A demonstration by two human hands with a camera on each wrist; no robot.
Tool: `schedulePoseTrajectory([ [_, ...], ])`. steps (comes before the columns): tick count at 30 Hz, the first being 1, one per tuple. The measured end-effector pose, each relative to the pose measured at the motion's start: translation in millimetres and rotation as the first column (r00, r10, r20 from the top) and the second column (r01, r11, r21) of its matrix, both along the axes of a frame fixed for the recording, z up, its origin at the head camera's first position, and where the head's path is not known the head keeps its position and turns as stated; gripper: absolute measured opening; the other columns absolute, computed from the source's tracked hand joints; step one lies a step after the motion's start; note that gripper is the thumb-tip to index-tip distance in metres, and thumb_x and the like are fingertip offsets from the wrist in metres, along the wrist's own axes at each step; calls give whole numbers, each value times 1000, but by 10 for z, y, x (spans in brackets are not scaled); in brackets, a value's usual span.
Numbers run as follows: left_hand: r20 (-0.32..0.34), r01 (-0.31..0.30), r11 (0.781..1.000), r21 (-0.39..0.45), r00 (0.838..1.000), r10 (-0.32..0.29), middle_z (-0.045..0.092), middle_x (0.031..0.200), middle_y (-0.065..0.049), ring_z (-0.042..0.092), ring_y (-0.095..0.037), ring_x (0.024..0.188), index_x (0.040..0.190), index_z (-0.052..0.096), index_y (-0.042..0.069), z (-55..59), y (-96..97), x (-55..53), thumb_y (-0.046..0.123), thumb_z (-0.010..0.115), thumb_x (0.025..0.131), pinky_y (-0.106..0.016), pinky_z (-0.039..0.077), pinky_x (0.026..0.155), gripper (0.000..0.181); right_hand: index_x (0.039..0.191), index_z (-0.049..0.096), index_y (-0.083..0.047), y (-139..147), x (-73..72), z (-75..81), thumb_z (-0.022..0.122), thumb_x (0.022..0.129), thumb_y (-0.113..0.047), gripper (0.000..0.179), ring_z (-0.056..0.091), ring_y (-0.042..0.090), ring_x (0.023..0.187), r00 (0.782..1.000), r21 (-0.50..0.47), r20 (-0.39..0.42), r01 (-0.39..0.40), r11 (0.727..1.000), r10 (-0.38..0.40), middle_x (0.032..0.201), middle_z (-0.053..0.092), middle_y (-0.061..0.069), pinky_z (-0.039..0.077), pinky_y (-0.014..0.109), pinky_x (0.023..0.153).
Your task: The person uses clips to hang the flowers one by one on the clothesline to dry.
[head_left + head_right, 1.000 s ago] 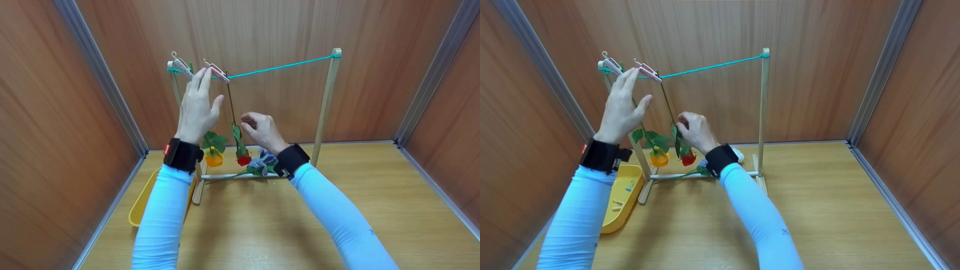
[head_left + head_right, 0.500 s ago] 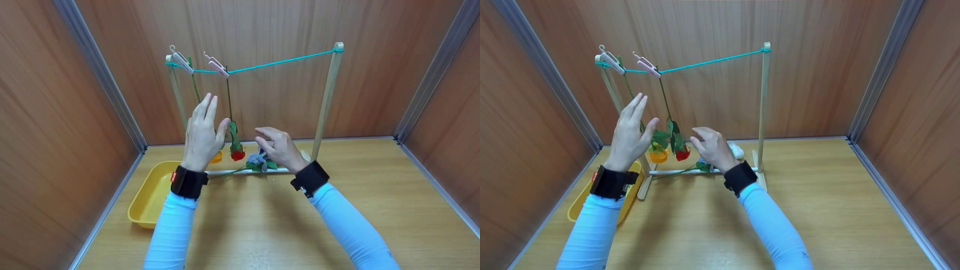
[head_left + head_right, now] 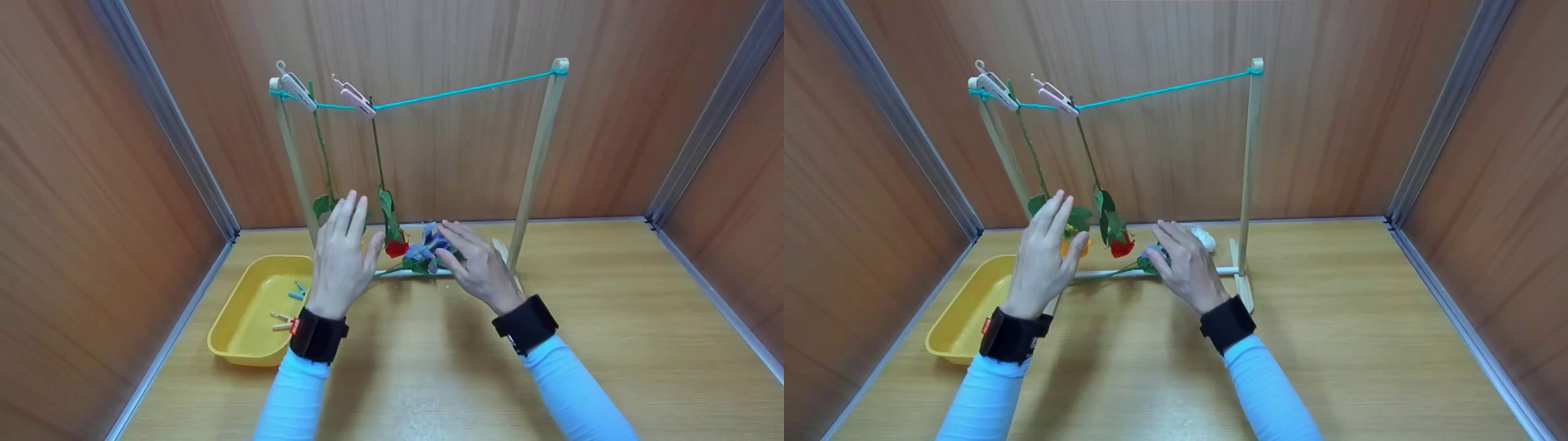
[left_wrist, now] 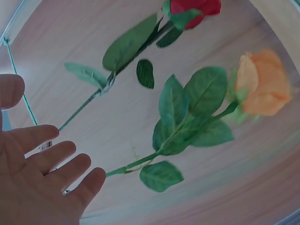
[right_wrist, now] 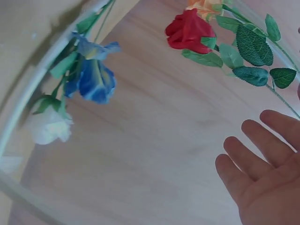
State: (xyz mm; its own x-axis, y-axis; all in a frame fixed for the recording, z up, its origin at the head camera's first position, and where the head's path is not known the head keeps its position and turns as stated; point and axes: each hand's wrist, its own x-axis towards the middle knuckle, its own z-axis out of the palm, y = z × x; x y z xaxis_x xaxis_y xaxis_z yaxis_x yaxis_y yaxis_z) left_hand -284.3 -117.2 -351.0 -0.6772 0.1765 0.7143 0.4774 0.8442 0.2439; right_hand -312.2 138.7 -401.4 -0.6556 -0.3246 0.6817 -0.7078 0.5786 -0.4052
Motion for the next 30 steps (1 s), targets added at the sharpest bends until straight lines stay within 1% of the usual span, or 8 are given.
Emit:
schedulePoseTrajectory([
  [7,18,-10,1000,18,1000,9,39,163,-15,35,-36,150,156,43,6,-331,54,92,39,60,104,-60,31,119,64,142,57,6,70,111,-261,70,99,-17,50,47,42,142,998,-19,-54,32,999,-33,151,52,24,38,58,115],
  [11,21,-6,1000,21,1000,6,40,163,-16,35,-37,150,155,44,6,-493,88,138,39,61,104,-61,26,121,63,142,56,7,113,150,-395,71,98,-17,52,44,43,143,996,-26,-60,60,998,-62,152,50,25,35,60,116],
  [15,30,-6,1000,12,1000,5,40,162,-17,35,-38,150,155,45,5,-650,129,180,38,62,103,-60,26,122,64,144,55,5,163,202,-523,72,97,-19,55,42,43,144,993,-19,-50,106,994,-107,153,49,23,34,61,116],
  [18,58,-29,1000,-4,998,29,39,163,-16,34,-38,150,156,44,6,-766,146,218,38,62,103,-57,29,121,64,144,55,5,182,222,-615,73,97,-19,56,42,43,145,990,-5,-55,128,992,-128,154,48,23,34,60,116],
  [21,102,-51,998,-21,993,53,37,164,-15,33,-36,152,157,43,7,-874,162,249,40,60,104,-56,27,122,64,144,54,6,190,240,-693,72,97,-20,57,42,44,144,988,19,-51,143,989,-142,154,47,24,34,60,116],
  [24,149,-61,998,-30,987,65,35,165,-15,31,-36,152,157,42,8,-959,180,269,42,59,104,-57,26,122,64,145,53,6,194,260,-748,71,97,-22,58,43,44,143,987,43,-35,156,987,-155,154,48,26,33,61,116],
  [26,173,-66,997,-30,982,70,34,166,-15,31,-36,153,157,43,9,-995,190,273,43,59,104,-58,26,122,64,146,52,6,200,266,-761,70,98,-22,59,42,44,144,987,53,-16,158,986,-158,154,47,26,32,60,118],
  [30,192,-71,997,-26,978,75,34,166,-15,30,-36,153,157,43,10,-1022,190,259,44,58,105,-58,26,122,65,147,50,6,226,250,-759,69,100,-24,59,41,43,145,987,61,11,162,985,-163,155,46,25,31,59,119],
])
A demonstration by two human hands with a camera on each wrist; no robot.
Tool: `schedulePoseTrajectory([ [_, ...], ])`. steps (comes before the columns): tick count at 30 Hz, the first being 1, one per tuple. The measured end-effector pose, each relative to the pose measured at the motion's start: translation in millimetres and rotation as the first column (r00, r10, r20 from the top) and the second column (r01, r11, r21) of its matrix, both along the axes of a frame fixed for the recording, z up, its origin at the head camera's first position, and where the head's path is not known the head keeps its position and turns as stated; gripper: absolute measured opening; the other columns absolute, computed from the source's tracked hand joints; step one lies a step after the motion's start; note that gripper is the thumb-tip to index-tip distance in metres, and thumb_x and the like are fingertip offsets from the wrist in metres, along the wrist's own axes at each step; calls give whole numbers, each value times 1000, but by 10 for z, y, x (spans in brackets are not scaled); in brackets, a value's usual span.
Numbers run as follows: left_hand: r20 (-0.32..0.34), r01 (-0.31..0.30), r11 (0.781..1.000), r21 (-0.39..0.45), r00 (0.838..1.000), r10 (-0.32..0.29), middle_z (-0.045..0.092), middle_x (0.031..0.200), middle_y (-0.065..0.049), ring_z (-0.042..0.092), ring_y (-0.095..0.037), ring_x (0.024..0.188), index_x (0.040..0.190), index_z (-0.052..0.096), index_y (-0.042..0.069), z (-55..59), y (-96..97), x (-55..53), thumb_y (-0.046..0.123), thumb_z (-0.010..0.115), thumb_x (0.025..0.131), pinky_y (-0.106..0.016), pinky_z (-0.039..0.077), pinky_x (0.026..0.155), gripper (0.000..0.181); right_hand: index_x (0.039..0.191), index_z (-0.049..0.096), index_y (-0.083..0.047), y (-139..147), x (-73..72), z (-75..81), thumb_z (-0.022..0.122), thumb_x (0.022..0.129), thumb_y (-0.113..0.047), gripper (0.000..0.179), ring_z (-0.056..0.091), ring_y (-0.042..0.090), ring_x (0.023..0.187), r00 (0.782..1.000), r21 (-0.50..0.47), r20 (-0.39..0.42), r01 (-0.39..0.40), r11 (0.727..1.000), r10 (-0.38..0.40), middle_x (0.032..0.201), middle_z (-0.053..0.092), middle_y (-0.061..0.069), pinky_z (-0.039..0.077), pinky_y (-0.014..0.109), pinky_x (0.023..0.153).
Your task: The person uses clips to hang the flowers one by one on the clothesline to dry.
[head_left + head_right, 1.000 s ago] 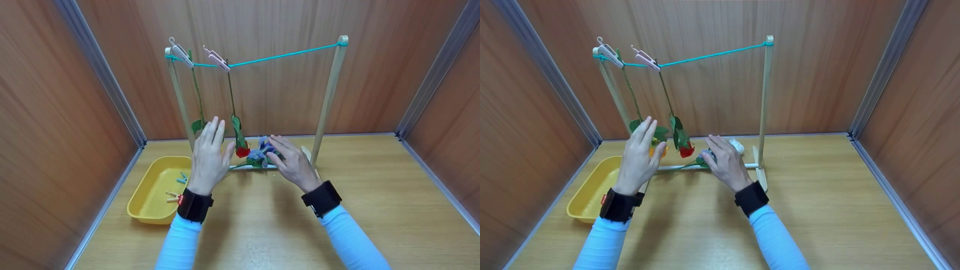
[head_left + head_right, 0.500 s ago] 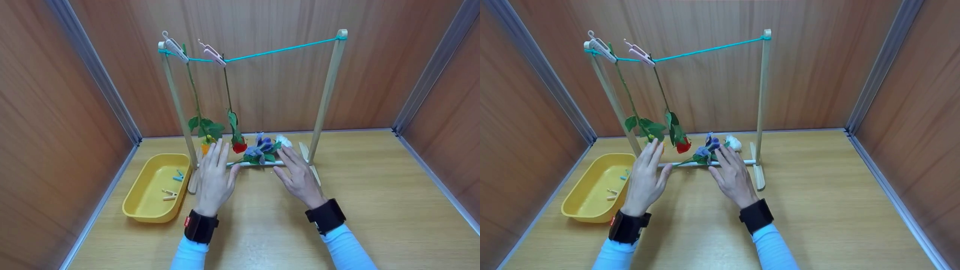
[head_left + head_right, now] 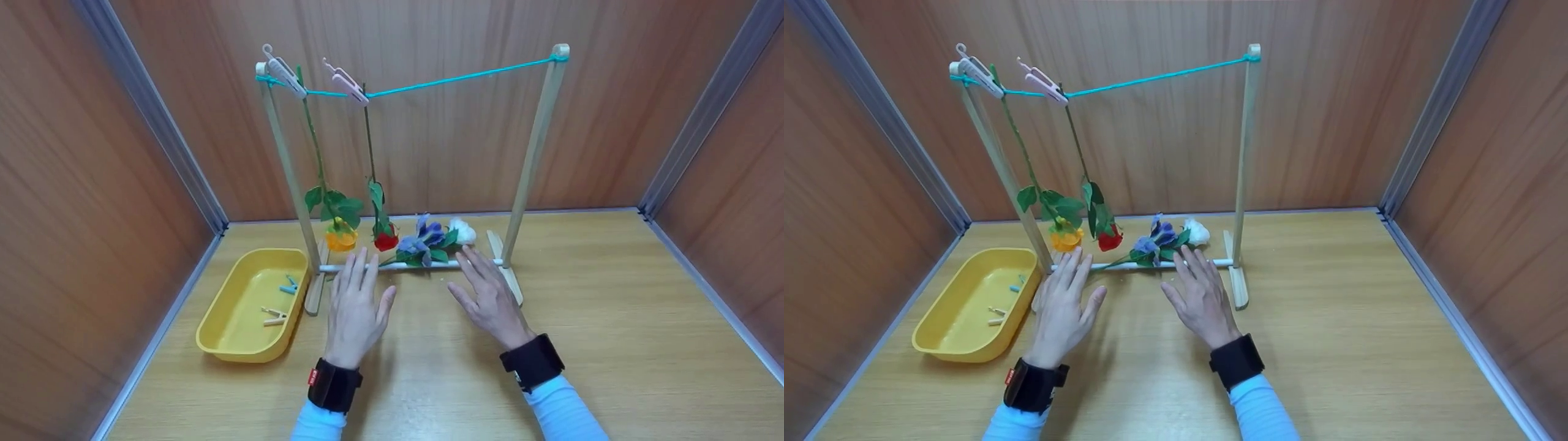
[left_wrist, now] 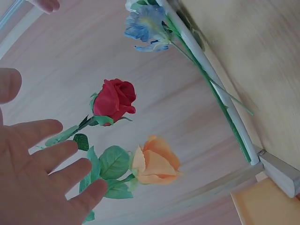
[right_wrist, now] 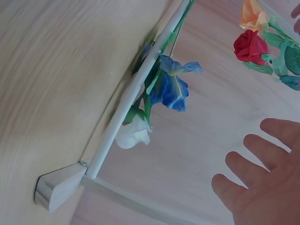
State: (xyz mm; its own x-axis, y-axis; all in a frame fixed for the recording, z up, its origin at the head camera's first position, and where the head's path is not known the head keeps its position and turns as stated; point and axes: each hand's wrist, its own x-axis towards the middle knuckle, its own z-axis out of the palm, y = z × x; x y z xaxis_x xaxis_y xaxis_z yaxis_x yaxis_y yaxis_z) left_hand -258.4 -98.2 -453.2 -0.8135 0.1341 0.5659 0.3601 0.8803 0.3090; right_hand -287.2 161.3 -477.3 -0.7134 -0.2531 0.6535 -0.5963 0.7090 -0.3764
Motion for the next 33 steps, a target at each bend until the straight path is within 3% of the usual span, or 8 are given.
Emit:
schedulePoseTrajectory([
  [6,8,-5,1000,-5,1000,5,37,164,-16,32,-37,152,156,45,7,-10,-18,-53,41,60,103,-58,26,122,64,147,50,7,52,-36,-1,69,99,-25,61,41,43,145,1000,15,4,23,1000,-23,155,46,26,30,57,120],
  [12,72,-22,1000,-7,997,23,35,165,-17,28,-37,154,156,44,7,-6,-28,-100,45,56,104,-59,25,122,65,150,48,4,21,-38,-31,65,102,-29,61,39,41,147,998,55,52,30,998,-32,157,44,25,28,56,121],
  [22,188,-99,995,14,978,95,37,164,-19,31,-41,151,156,44,7,23,-198,-162,46,49,107,-61,20,123,63,153,44,1,-392,-64,-25,60,105,-37,63,36,39,149,986,77,151,-83,993,71,160,40,20,27,57,122],
  [26,250,-144,988,48,960,127,38,161,-22,34,-43,149,154,45,4,26,-322,-153,44,46,109,-63,24,121,61,154,43,-1,-596,-108,16,57,106,-40,64,38,36,149,967,72,212,-159,985,140,160,41,19,30,52,122],
  [29,272,-169,983,67,951,145,40,159,-26,38,-45,146,152,46,0,5,-439,-139,40,46,110,-65,29,118,58,153,44,1,-728,-149,51,56,106,-40,63,42,35,147,941,41,276,-218,975,198,158,45,19,33,50,120],
  [33,204,-164,984,70,968,147,49,150,-31,47,-49,137,145,51,-6,-33,-621,-105,33,49,109,-67,38,109,54,151,49,0,-889,-208,107,57,107,-39,59,46,34,144,902,-25,349,-265,964,256,154,50,19,36,49,119],
])
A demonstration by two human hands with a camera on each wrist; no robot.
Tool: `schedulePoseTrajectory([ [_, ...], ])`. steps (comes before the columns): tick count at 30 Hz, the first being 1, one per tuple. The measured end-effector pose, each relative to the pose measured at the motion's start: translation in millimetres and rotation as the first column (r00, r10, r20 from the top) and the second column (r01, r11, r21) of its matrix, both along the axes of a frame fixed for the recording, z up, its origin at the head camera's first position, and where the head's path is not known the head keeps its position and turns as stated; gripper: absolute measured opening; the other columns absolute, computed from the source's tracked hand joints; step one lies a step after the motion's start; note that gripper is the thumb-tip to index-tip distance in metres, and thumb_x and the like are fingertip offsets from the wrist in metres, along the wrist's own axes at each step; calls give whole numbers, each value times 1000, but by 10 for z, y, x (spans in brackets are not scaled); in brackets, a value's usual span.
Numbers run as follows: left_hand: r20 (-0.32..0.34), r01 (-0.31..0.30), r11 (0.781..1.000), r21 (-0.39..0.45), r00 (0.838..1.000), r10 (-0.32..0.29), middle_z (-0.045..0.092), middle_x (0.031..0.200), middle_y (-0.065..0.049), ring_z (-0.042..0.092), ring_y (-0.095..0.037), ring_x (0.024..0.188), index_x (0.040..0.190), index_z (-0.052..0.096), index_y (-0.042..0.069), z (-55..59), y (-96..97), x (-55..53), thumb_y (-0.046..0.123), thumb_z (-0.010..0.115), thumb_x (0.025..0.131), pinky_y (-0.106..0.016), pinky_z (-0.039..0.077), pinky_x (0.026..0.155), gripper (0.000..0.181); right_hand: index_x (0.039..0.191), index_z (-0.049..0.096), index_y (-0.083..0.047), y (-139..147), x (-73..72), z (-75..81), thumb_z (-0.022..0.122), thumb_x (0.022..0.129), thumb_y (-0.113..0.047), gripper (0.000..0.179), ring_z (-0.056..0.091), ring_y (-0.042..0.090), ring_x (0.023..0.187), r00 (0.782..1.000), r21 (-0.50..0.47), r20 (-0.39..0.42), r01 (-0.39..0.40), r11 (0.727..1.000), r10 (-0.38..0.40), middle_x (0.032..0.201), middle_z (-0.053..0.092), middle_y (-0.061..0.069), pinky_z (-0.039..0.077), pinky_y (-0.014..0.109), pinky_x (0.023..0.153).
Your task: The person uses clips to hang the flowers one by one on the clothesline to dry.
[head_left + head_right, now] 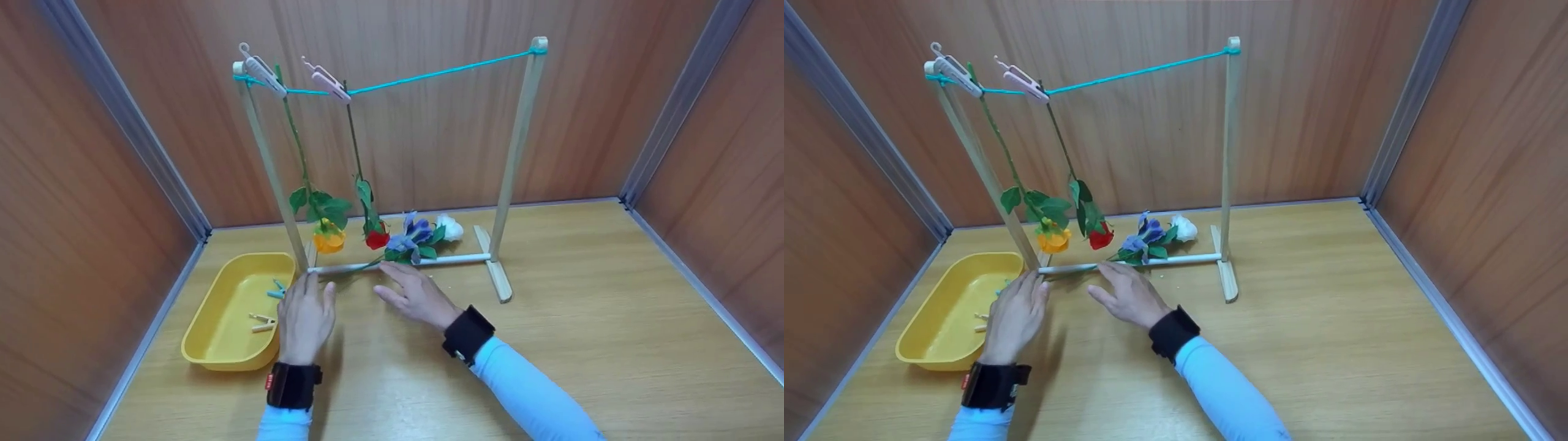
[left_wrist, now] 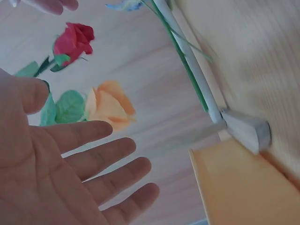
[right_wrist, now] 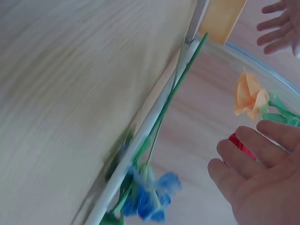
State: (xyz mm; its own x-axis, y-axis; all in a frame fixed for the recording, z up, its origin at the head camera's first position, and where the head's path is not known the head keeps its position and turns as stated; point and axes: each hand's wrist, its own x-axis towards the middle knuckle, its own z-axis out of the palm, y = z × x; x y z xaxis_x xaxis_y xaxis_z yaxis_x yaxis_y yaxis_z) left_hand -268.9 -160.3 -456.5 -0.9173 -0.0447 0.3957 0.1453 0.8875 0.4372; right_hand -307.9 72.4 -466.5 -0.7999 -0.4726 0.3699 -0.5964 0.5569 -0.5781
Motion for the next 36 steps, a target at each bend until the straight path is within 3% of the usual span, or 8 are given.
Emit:
schedulePoseTrajectory([
  [3,-79,8,1000,-27,997,-10,56,140,-33,55,-52,126,139,55,-9,10,-143,43,27,53,108,-69,46,98,47,148,53,1,-112,-46,50,58,106,-36,55,51,34,140,999,-38,39,-31,999,32,149,55,19,39,48,117],
  [7,-98,9,998,-64,995,-15,62,128,-33,61,-54,112,132,59,-11,82,-328,83,23,54,107,-68,51,85,42,147,53,1,-241,-104,121,57,107,-34,54,55,33,136,990,-64,118,-64,996,71,146,59,18,43,47,114],
  [15,92,-8,990,-140,996,22,58,126,-41,59,-57,109,132,55,-17,236,-721,88,26,47,109,-66,50,87,50,149,53,-4,-497,-179,282,55,108,-38,53,56,29,136,951,-91,278,-113,989,134,150,57,13,46,43,112],
  [20,163,1,986,-169,986,28,61,101,-37,62,-53,89,113,63,-18,249,-886,54,22,46,108,-63,53,73,44,148,55,-4,-610,-233,323,56,108,-35,51,59,29,131,938,-103,312,-125,987,152,148,58,14,47,44,111],
  [26,337,8,985,-171,940,51,58,88,-24,61,-40,82,89,65,-6,252,-972,-20,25,39,109,-55,51,69,45,145,58,-4,-684,-292,337,56,107,-35,48,61,28,126,935,-71,327,-119,990,136,142,64,13,48,44,110],
  [29,387,24,983,-181,921,48,58,85,-22,61,-38,80,77,61,0,259,-984,-75,27,37,109,-53,50,69,49,144,59,-6,-702,-322,344,57,107,-35,48,62,26,124,935,-63,333,-105,992,120,140,65,11,49,40,108],
  [33,443,35,981,-191,895,54,60,86,-23,61,-38,80,71,58,2,275,-986,-153,27,36,108,-53,51,71,50,142,62,-7,-720,-365,327,58,107,-35,46,65,23,113,934,-87,341,-85,993,110,136,68,10,53,36,102],
  [36,509,55,978,-199,859,55,59,83,-21,60,-36,79,73,59,3,286,-998,-198,26,35,108,-50,51,71,49,139,65,-9,-744,-393,299,57,107,-35,42,65,19,107,930,-97,348,-87,991,116,130,71,8,55,33,98],
])
